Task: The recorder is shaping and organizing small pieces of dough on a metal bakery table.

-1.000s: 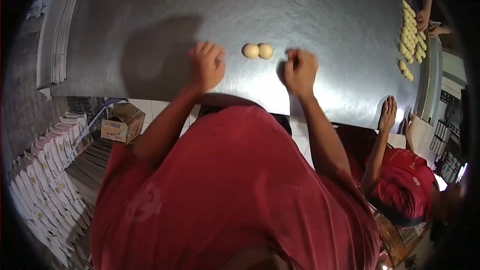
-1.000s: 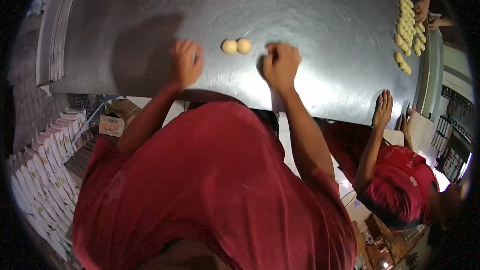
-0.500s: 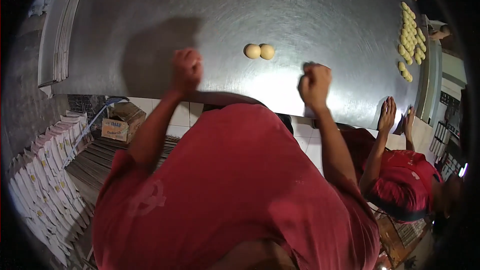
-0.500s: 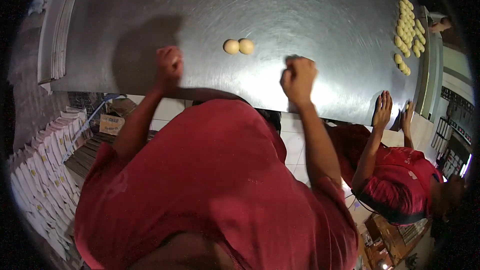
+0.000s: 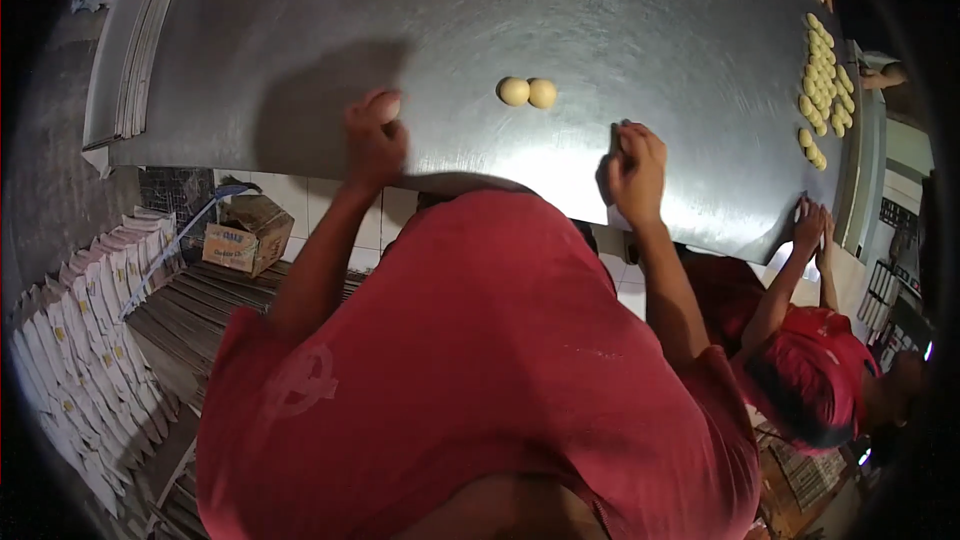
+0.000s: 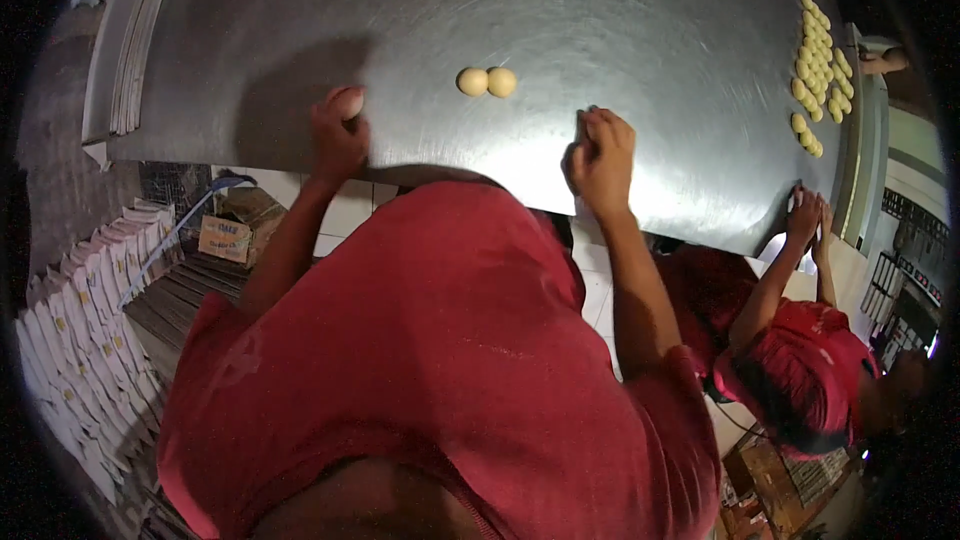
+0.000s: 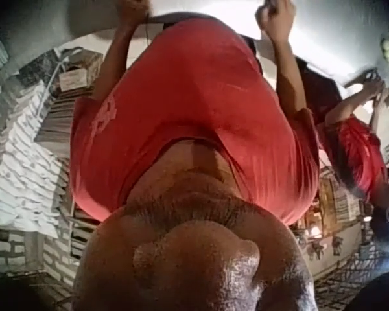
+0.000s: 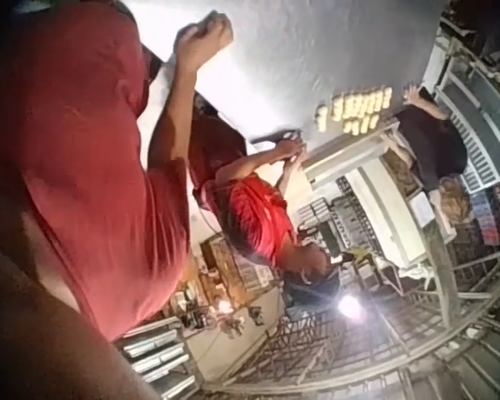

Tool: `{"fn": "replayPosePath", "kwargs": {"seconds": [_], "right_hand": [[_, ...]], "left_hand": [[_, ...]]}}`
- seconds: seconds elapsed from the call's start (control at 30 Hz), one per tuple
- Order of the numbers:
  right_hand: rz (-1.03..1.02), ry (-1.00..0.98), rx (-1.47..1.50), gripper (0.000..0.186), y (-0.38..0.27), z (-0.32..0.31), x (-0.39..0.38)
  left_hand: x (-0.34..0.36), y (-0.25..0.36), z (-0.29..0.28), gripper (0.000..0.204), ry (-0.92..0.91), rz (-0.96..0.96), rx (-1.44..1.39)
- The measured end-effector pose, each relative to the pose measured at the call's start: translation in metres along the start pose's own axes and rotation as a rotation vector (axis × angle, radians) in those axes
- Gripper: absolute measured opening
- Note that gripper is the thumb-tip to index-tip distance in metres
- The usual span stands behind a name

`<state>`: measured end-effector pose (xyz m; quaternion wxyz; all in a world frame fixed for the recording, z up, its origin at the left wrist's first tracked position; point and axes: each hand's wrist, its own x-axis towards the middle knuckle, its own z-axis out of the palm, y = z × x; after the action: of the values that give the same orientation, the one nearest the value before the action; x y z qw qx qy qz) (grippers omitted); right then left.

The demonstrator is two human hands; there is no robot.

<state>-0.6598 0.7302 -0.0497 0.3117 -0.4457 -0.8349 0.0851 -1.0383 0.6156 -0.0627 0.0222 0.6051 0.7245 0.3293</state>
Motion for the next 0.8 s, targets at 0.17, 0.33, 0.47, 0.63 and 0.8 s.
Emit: {"fn": "replayPosePath", "kwargs": {"seconds": [0.17,0.33,0.47,0.63,0.8], "right_hand": [[0.303,-0.172,0.322,0.032,0.012,-0.002,0.028],[0.049,-0.410,0.483,0.047,-0.022,0.037,0.073],[-0.157,-0.570,0.266,0.063,-0.036,0.033,0.098],[-0.490,-0.567,0.234,0.060,-0.039,0.106,0.093],[0.072,-0.604,0.738,0.037,-0.032,0.049,0.115]], "left_hand": [[0.022,0.017,0.005,0.037,-0.258,-0.547,-0.538],[0.028,0.088,0.064,0.042,-0.187,-0.057,-0.372],[0.029,0.100,0.054,0.053,-0.195,-0.088,-0.391],[0.033,0.048,0.057,0.063,-0.088,-0.024,-0.120],[0.015,0.013,0.045,0.054,-0.104,0.099,0.351]]}}
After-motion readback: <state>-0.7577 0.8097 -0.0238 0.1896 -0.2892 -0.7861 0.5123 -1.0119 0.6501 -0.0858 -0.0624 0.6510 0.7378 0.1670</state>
